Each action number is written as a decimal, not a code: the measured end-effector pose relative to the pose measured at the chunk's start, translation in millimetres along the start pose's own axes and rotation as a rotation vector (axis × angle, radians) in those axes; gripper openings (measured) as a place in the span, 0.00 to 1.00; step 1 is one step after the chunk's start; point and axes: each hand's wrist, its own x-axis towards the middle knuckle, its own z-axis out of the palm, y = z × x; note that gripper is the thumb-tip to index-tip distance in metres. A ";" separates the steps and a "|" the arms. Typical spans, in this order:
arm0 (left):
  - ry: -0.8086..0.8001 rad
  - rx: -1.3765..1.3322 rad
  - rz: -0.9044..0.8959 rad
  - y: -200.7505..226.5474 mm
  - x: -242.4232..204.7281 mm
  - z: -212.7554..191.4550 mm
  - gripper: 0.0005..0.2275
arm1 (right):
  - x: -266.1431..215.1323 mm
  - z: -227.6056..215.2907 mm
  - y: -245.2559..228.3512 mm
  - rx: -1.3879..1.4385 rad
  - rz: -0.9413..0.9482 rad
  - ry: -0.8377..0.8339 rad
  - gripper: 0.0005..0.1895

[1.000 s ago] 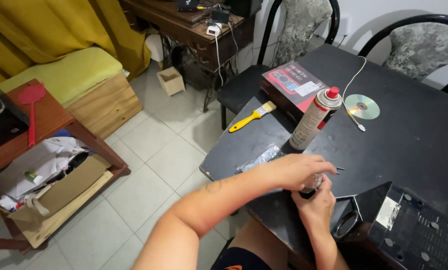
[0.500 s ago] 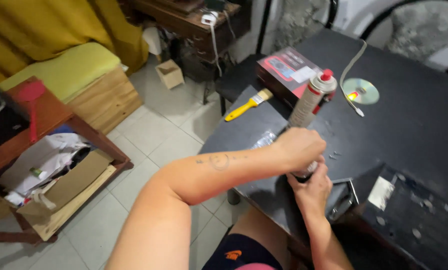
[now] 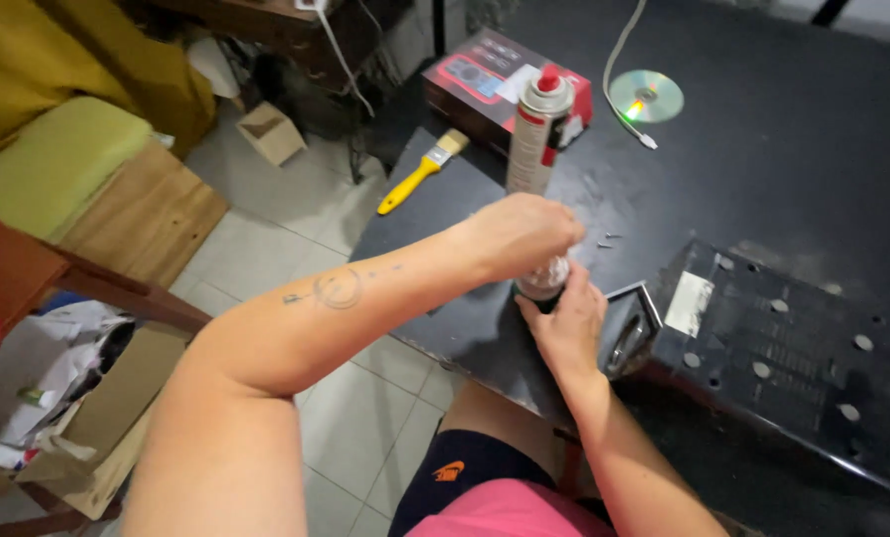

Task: Removing a sticker and using a screwdriver to pry open the housing of an electronic device.

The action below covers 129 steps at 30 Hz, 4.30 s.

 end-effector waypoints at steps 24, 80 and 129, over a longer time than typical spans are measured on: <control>-0.136 -0.181 -0.671 10.5 -74.6 -6.6 0.04 | -5.3 2.2 4.5 0.052 -0.111 0.109 0.44; 0.346 -0.833 -1.145 96.4 -150.5 53.9 0.23 | 31.7 -20.7 -28.5 0.203 -0.020 0.267 0.04; 0.819 -2.167 -0.378 244.4 -56.2 36.3 0.10 | -141.0 -192.1 16.1 1.138 -0.020 0.230 0.05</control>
